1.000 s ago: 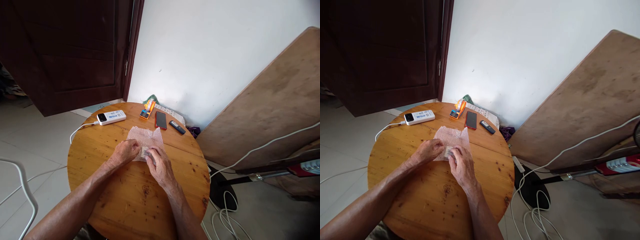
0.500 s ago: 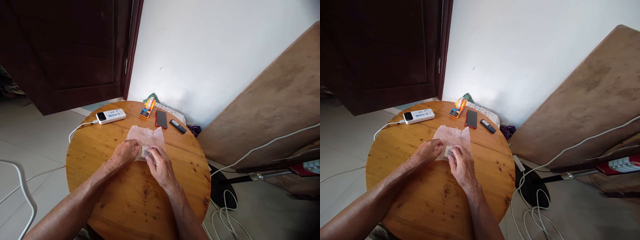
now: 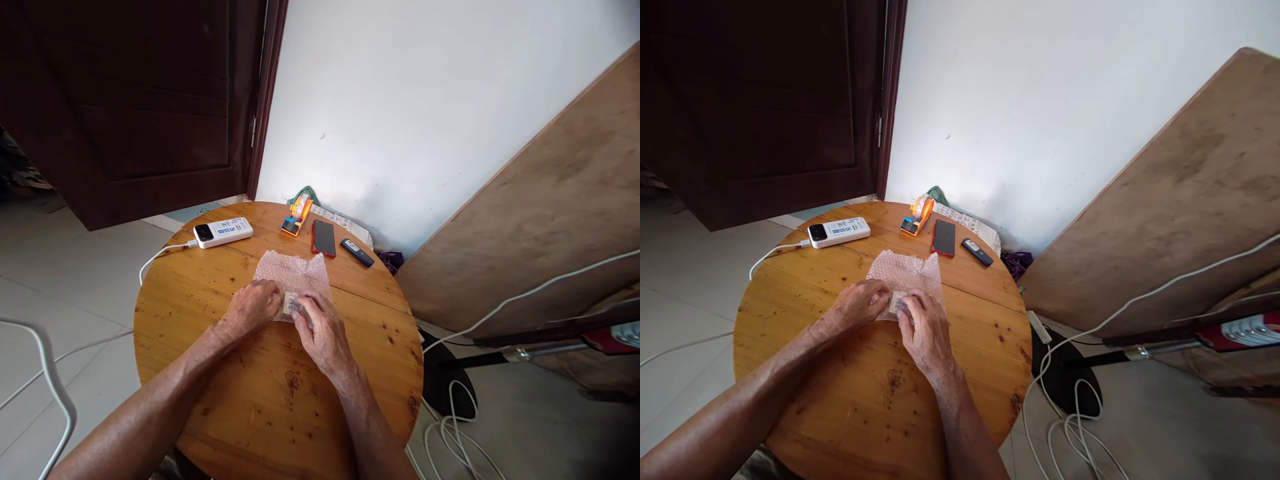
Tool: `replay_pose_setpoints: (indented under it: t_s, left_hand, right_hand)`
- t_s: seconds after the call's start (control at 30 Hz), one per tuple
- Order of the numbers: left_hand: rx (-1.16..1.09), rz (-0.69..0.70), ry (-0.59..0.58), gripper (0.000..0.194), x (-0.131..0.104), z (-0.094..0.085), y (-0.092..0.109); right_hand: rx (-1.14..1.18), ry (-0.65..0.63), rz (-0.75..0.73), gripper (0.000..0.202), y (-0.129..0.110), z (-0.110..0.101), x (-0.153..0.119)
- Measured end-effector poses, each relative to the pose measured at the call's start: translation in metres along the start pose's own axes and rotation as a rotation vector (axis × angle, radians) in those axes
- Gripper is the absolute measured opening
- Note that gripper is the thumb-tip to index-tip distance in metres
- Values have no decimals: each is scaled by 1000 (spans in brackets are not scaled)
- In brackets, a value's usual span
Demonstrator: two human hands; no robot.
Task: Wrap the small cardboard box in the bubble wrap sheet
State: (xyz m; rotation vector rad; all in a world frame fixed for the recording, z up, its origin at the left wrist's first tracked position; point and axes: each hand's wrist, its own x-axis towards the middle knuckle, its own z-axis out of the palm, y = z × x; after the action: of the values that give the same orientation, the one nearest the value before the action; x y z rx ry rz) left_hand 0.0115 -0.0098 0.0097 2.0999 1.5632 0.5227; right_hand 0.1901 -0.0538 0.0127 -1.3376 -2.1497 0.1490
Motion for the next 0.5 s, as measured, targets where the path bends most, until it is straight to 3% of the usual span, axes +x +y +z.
replay_pose_setpoints:
  t_s: [0.5]
  left_hand:
    - [24,20,-26,27,2,3,-4]
  right_hand:
    - [12,-18,10,16,-1,-1,0]
